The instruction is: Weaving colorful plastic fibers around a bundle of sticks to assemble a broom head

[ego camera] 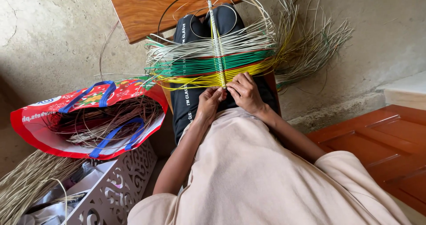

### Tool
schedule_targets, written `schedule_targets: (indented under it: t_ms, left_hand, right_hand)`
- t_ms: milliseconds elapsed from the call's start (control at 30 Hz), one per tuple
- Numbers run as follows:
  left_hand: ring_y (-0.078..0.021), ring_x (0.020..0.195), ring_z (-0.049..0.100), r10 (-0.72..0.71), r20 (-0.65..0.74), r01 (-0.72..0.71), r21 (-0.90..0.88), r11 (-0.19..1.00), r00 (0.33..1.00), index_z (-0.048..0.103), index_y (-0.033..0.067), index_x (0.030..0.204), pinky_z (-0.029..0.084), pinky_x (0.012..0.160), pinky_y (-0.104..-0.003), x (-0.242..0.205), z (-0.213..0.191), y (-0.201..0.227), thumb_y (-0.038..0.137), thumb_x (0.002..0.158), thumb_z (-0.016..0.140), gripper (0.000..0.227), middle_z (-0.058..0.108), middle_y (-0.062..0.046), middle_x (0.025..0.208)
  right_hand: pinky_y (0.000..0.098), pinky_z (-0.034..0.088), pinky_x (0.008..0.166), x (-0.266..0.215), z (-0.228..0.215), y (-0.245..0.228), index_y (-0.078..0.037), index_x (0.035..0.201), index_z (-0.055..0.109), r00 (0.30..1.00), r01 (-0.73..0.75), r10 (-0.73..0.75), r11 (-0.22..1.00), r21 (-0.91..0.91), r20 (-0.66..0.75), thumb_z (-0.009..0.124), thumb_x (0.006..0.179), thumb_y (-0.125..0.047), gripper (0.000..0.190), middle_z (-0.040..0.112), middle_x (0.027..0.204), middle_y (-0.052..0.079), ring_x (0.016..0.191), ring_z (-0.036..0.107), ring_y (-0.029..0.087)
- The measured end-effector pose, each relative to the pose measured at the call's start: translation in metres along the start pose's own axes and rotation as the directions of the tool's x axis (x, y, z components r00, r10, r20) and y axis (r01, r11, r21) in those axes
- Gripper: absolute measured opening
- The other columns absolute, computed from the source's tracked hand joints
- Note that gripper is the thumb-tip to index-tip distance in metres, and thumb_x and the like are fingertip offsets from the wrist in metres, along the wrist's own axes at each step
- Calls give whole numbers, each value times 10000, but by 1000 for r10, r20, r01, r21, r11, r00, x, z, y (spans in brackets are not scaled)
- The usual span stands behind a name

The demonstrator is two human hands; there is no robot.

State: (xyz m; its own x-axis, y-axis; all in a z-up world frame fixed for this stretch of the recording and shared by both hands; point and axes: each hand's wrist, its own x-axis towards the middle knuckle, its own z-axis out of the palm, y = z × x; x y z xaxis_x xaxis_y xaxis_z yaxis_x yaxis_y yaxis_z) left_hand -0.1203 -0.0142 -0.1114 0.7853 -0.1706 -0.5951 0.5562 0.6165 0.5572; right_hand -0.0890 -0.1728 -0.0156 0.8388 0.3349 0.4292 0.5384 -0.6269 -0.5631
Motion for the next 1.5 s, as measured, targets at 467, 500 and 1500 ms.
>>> schedule_targets:
  t_ms: [467,500,1500]
  left_hand:
    - [-253,782,775,82,-45,-85,-65,994,996,599,-107,1103,678,785,-357,-2,10,10,19,954,717,227,704,-166,944]
    - [-259,776,776,73,-62,-76,-57,995,995,597,-110,1100,678,783,-364,-3,12,12,31,960,714,231,705,-164,933]
    - [-213,851,765,88,-33,-91,-98,991,996,611,-94,1098,653,824,-330,27,19,19,21,944,723,222,666,-108,946]
  right_hand:
    - [388,479,826,3,9,8,-113,950,720,999,37,-38,998,-50,-15,697,960,-83,39,524,870,46,832,529,260]
    - [392,479,820,4,9,7,-114,940,716,999,37,-38,998,-55,-12,697,958,-85,40,524,865,46,826,529,260]
    - [371,519,786,24,15,18,-56,996,746,994,56,-58,998,-22,-93,712,937,-1,87,534,868,64,819,532,262]
